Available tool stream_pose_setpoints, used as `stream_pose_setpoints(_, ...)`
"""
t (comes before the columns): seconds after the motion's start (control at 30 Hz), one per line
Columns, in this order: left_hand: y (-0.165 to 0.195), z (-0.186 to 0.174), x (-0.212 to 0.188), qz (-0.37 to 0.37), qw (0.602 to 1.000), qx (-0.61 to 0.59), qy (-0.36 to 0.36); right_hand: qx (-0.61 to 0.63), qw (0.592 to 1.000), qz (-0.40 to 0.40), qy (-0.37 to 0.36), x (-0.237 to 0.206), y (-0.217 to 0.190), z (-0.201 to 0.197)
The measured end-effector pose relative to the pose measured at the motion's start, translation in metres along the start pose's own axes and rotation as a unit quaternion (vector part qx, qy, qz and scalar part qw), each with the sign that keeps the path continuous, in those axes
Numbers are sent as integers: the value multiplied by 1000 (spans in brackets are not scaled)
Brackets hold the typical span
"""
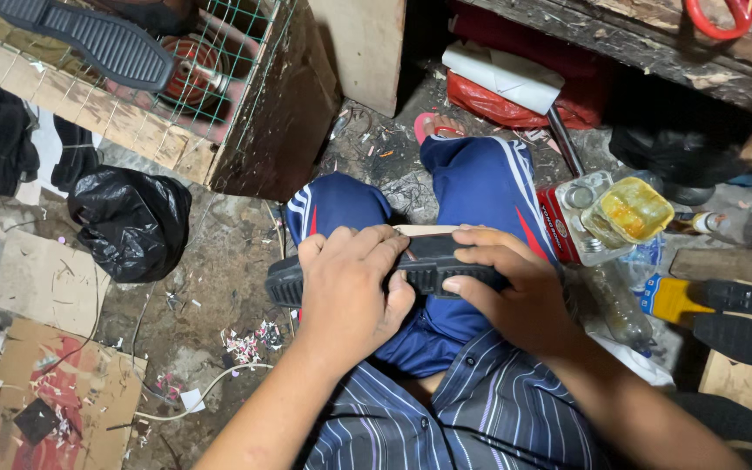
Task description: The person sits on the floor with a shoe on their lap, aligns a black rubber sole against the shoe upper, and repeatedly hammers and presses along the sole edge with a hand tool to bond it, turning the shoe to work around the perimeter and pressing the sole by hand at the end.
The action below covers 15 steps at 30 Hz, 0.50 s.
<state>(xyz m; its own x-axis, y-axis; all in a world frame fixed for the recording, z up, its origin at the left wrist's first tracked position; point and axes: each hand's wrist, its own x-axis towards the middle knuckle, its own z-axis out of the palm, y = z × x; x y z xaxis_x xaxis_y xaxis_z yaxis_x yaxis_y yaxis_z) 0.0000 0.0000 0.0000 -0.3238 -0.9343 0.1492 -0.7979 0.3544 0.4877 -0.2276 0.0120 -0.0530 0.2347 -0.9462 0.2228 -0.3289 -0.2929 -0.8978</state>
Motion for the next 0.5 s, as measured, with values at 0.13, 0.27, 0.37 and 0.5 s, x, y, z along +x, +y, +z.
stream_pose_setpoints(0.13,7,-1,7,5,1000,2,10,-3,1000,15,4,4,-6,1)
stream_pose_setpoints(0.27,15,0,9,-15,1000,22,-5,-23,999,27,16,7,-12,3)
stream_pose_setpoints(0.37,19,0,12,-28,999,32,-10,-39,998,41,15,10,-12,3)
stream_pose_setpoints(0.5,27,3,15,-70,996,43,-32,-43,999,19,11,7,-8,6)
